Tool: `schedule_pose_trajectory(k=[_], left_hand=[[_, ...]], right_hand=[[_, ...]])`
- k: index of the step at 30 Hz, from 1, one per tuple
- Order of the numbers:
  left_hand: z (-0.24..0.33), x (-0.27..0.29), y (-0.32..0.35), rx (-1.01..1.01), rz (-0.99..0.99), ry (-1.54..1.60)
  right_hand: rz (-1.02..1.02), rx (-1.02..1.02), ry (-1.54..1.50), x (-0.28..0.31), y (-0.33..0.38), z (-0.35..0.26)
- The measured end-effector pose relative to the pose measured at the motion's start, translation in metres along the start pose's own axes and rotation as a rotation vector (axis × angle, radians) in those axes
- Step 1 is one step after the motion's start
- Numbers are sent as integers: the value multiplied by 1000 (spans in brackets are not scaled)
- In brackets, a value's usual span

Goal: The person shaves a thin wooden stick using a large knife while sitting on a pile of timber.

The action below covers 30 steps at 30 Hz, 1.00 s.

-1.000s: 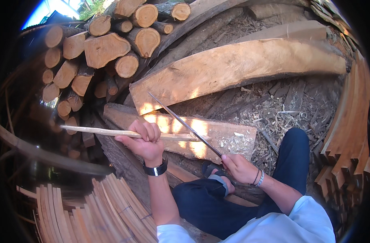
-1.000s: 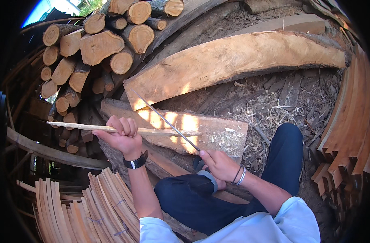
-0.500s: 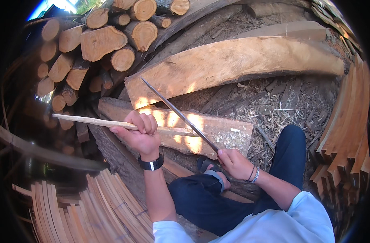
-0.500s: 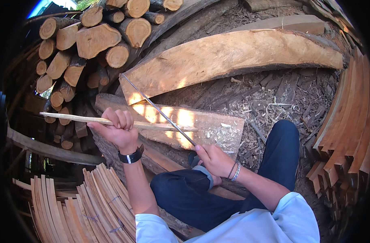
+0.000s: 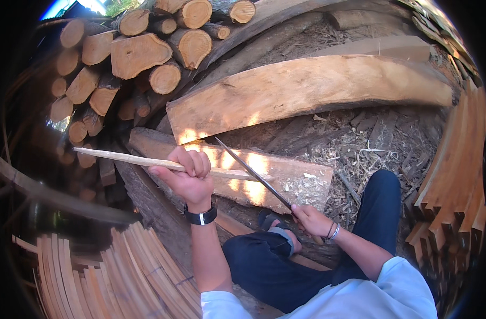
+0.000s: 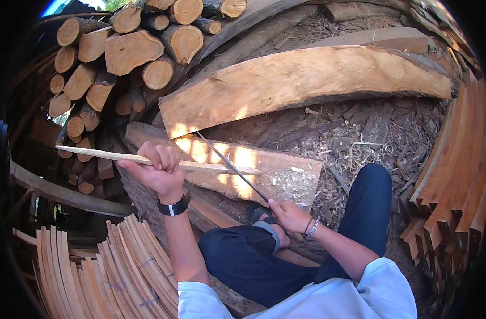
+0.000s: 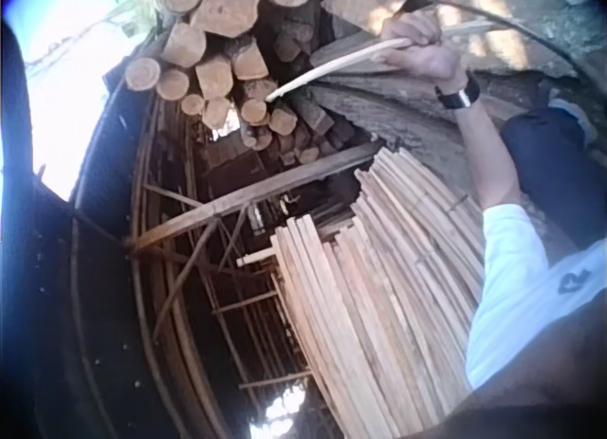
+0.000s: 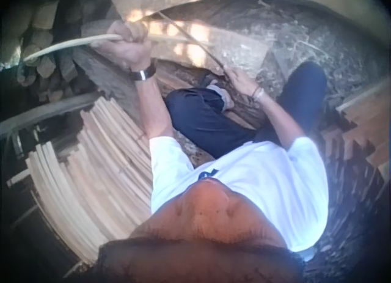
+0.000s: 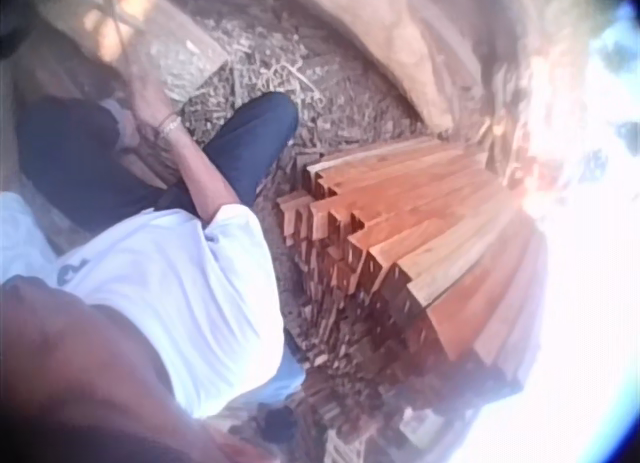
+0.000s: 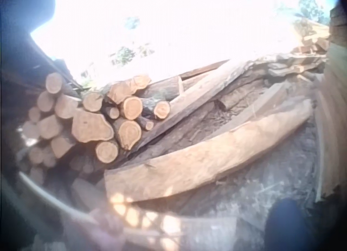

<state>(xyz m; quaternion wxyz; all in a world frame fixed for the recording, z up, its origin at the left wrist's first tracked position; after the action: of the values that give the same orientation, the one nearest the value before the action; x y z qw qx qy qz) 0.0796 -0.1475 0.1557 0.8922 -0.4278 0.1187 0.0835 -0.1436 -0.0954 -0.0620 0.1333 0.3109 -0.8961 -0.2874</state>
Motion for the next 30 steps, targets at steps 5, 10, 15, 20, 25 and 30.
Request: schedule_pose_trajectory(k=[5,10,15,20,25,30], left_hand=[[9,9,-2,-32,-23,46],[12,25,4,-95,-30,24],[37,36,29,-158,-163,42],[58,23,83,-93,-193,-87],[67,4,114,-49,-172,-158],[72,1,125,-13,-185,-226]], right_hand=[[163,268,212,-2,2,-15],[208,318,394,4,-20,-26],[135,497,441,14,-59,3],[9,366,423,8,-84,41],[-9,383,527,10,-79,50],[-76,436,501,17,-57,43]])
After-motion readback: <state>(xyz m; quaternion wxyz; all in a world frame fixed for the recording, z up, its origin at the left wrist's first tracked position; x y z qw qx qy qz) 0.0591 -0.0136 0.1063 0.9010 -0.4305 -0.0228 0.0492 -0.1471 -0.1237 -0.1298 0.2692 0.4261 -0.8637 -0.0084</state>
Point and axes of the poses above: each hand's wrist, its own y-axis away from the middle knuckle, its own x-axis out of the back of the hand, z = x × y, the point moved 4 cm from there along -y, towards the middle knuckle, and after that the axes turned 11 degrees about -x, right-handed, at the moved point
